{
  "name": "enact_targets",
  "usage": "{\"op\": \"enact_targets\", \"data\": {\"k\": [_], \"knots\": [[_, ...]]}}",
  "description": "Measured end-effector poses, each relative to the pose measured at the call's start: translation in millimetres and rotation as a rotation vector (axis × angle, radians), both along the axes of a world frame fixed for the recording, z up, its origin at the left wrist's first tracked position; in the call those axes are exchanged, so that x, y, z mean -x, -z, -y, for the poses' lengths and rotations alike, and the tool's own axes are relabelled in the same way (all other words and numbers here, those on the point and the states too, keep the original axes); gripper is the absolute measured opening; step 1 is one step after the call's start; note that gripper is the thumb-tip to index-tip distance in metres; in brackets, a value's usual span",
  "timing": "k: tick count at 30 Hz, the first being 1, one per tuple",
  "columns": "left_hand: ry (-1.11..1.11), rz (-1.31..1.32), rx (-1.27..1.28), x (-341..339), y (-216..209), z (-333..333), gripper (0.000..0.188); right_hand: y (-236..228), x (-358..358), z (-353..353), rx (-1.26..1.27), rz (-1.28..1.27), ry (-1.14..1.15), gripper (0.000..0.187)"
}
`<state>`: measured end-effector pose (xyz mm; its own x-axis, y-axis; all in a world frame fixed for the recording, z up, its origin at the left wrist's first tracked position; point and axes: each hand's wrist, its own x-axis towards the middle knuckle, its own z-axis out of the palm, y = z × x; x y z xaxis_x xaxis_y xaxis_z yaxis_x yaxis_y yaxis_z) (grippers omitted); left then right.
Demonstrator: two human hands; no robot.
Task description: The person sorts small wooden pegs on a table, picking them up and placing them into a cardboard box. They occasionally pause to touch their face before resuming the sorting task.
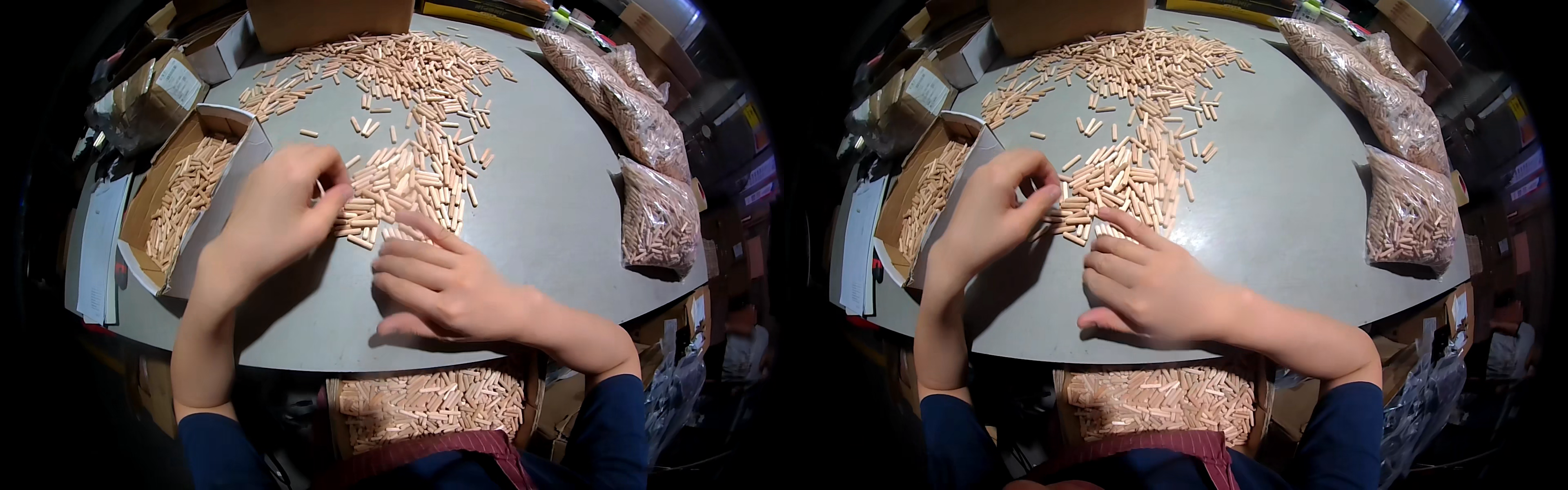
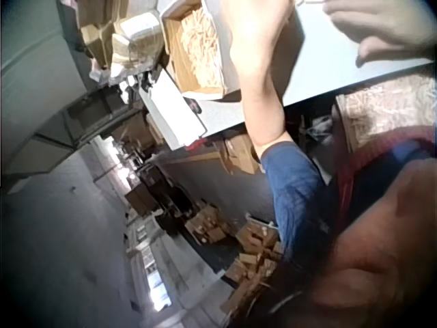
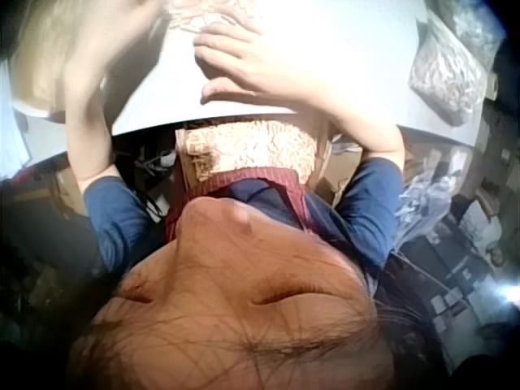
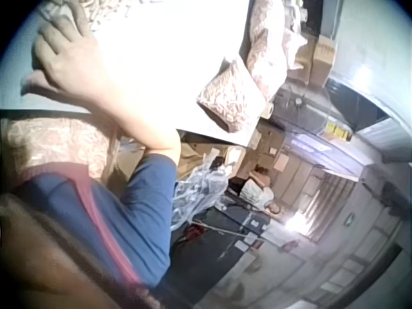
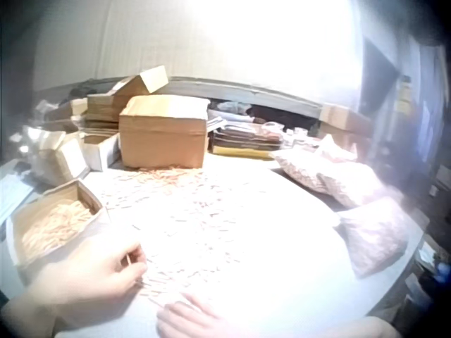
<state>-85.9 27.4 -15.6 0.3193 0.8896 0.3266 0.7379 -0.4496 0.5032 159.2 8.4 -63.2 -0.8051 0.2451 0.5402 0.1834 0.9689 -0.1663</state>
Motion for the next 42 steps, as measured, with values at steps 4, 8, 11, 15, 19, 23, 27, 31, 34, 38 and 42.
{"op": "enact_targets", "data": {"k": [4, 8, 11, 15, 19, 23, 27, 31, 34, 38, 42], "knots": [[0.161, -0.027, -0.057, -10.8, 9.0, 2.1, 0.009, -11.1, -9.5, -8.0, 0.007, -0.089, 0.077, 0.013], [0.251, -0.020, -0.057, -18.8, 17.9, 3.3, 0.013, -10.6, -23.5, -32.7, 0.091, -0.142, 0.131, 0.006], [0.302, -0.050, -0.083, -25.1, 20.9, 2.6, 0.015, -1.5, -24.4, -49.4, 0.116, -0.392, 0.241, 0.023], [0.283, -0.094, -0.051, -24.1, 20.6, 3.8, 0.014, 2.0, -30.1, -62.5, 0.232, -0.396, 0.282, 0.029], [0.239, -0.061, 0.034, -16.7, 20.7, -0.5, 0.011, 8.9, -33.2, -70.3, 0.260, -0.413, 0.290, 0.028], [0.181, -0.089, 0.096, -7.8, 13.0, -4.6, 0.010, 9.3, -40.1, -74.7, 0.287, -0.370, 0.284, 0.022], [0.228, -0.129, 0.011, -10.4, 11.9, -4.1, 0.012, 11.5, -38.3, -78.4, 0.260, -0.412, 0.311, 0.031], [0.230, -0.154, -0.028, -12.1, 12.1, -4.3, 0.015, 12.0, -39.2, -81.6, 0.248, -0.431, 0.318, 0.030], [0.228, -0.150, -0.021, -11.6, 13.4, -5.7, 0.017, 13.3, -39.7, -83.5, 0.247, -0.436, 0.320, 0.030], [0.231, -0.146, 0.007, -9.2, 13.8, -6.4, 0.019, 11.1, -40.4, -83.4, 0.247, -0.414, 0.310, 0.030], [0.240, -0.165, -0.038, -12.7, 14.1, -5.2, 0.017, 11.6, -40.9, -83.5, 0.234, -0.402, 0.311, 0.030]]}}
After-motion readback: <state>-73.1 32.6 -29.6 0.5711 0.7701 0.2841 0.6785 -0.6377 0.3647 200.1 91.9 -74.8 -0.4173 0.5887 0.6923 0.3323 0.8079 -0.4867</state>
